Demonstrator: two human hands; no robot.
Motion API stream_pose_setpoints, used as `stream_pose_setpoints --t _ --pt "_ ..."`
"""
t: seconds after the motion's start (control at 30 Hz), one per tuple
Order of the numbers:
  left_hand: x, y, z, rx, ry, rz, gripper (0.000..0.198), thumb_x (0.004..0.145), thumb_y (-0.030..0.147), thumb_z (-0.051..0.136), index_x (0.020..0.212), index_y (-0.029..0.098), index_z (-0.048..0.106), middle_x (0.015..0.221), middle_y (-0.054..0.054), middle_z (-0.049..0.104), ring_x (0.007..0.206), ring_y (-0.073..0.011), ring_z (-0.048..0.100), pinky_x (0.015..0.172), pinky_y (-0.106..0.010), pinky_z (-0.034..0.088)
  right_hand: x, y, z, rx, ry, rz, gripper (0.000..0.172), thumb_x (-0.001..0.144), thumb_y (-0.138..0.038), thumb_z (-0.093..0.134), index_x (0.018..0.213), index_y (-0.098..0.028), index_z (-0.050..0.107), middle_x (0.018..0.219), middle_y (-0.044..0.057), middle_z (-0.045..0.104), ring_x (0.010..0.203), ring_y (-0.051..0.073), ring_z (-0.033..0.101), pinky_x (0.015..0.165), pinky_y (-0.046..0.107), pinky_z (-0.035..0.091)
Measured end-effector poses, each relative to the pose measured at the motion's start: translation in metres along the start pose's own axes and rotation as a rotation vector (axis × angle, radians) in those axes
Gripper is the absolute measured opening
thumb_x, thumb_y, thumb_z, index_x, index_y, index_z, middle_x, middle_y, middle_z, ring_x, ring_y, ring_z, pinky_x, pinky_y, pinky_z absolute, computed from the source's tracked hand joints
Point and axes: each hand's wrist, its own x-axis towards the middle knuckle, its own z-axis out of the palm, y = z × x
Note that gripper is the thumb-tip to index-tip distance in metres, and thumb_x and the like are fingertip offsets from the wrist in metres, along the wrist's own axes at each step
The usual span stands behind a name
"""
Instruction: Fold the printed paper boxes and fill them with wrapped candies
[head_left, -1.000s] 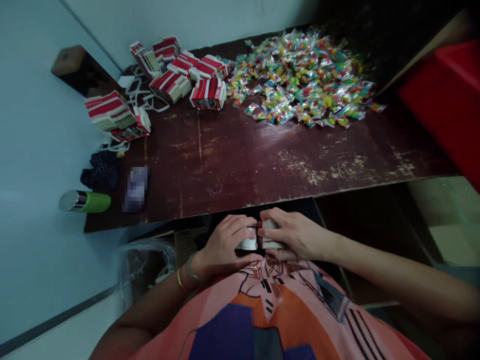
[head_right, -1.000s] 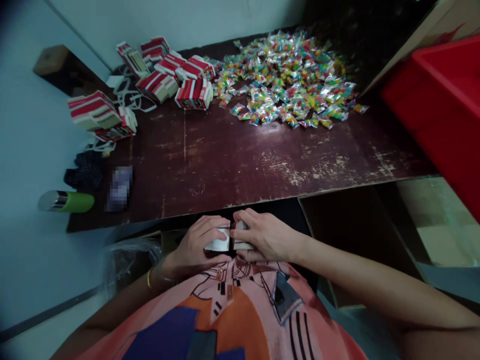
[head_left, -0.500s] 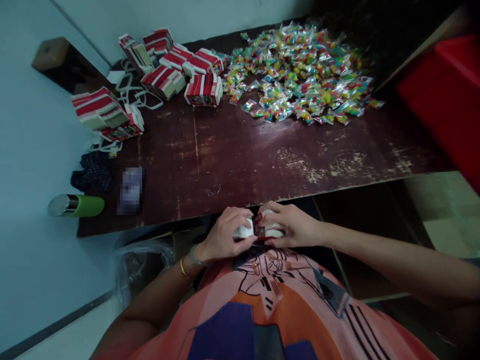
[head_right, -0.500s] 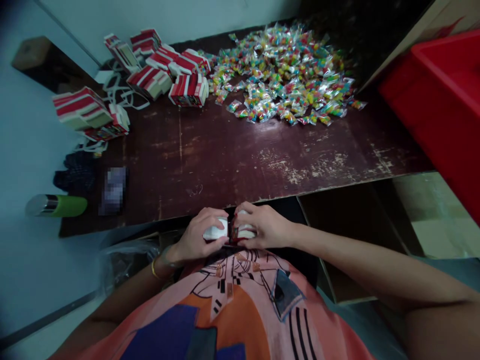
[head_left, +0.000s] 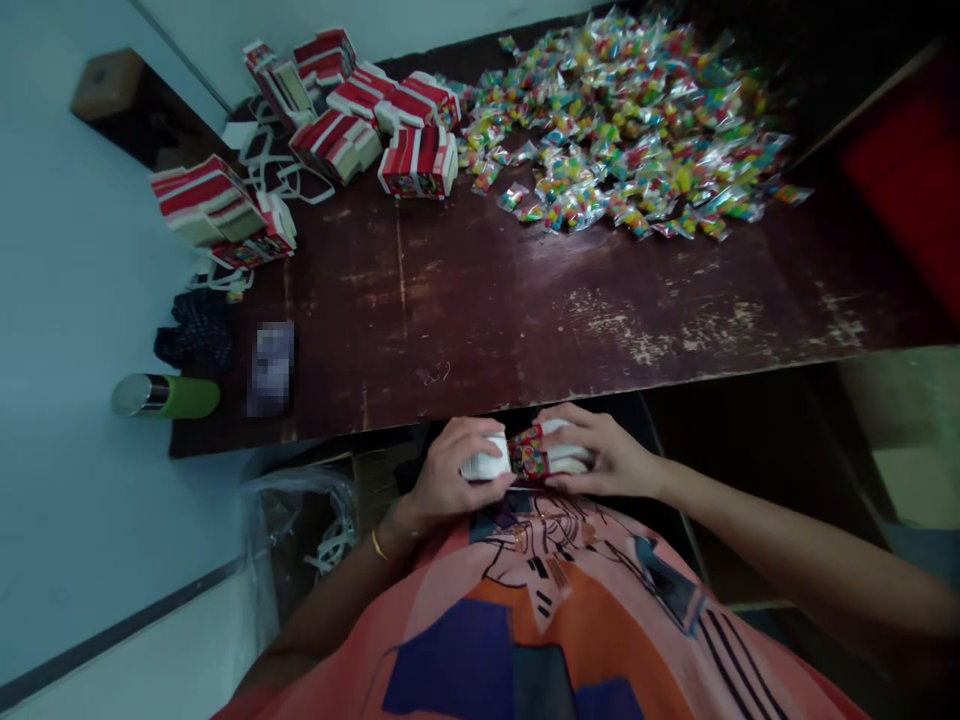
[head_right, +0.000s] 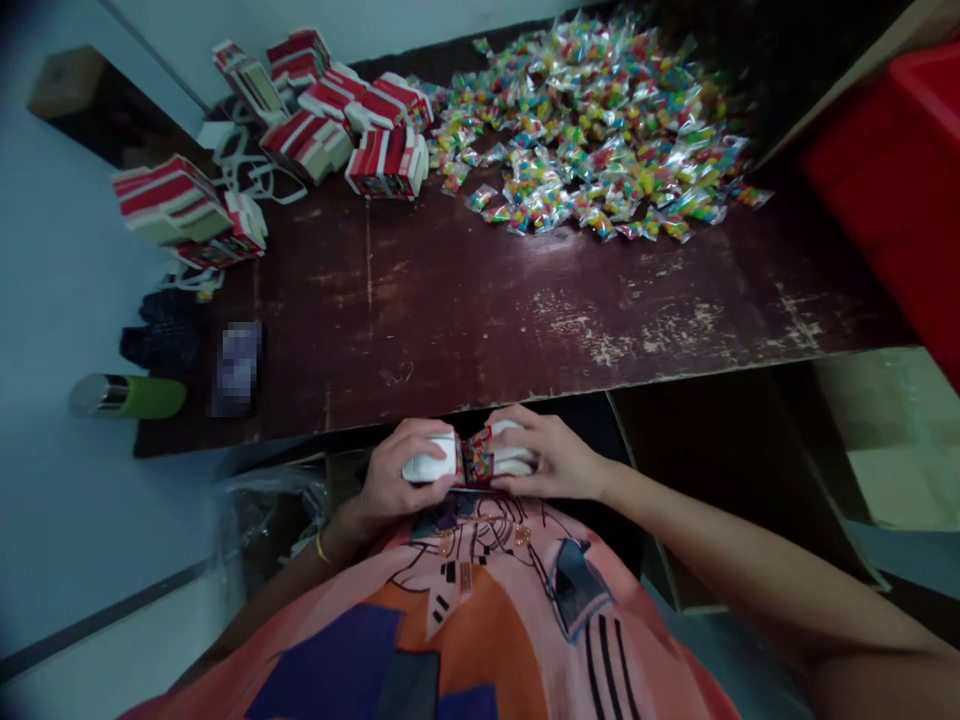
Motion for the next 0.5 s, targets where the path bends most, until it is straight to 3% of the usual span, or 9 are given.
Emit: stream_pose_setpoints --t 0.1,0.23,0.5 --pt "0.013 -0.01 0.0 -0.07 -0.021 -0.158 0.019 0.071 0.025 0.072 0.084 0.019 0.059 0.104 -0.011 0.066 0.095 -0.0208 0.063 0.085 -0.037 0.049 0.012 0.02 0.002 0.144 0.03 0.026 0.033 0.076 -0.038 0.072 0.104 -0.021 0.067 0.112 0.01 0.06 0.105 0.022 0.058 0.092 0.037 0.047" --pt "0.017 -0.014 0.0 -0.134 0.034 -0.278 0.016 0.073 0.024 0.071 0.082 0.018 0.059 0.101 -0.01 0.066 0.092 -0.0197 0.063 0.083 -0.035 0.048 0.018 0.033 0.005 0.262 0.07 0.068 0.032 0.075 -0.036 0.073 0.102 -0.02 0.068 0.11 0.009 0.061 0.101 0.021 0.06 0.09 0.039 0.048" --pt "-0.011 -0.006 -0.019 -0.2 0.098 -0.402 0.018 0.071 0.023 0.071 0.082 0.018 0.058 0.109 -0.01 0.065 0.1 -0.0228 0.062 0.088 -0.037 0.047 0.03 -0.006 -0.002 0.133 -0.007 -0.006 0.03 0.077 -0.035 0.07 0.104 -0.022 0.067 0.11 0.009 0.059 0.102 0.021 0.059 0.088 0.036 0.049"
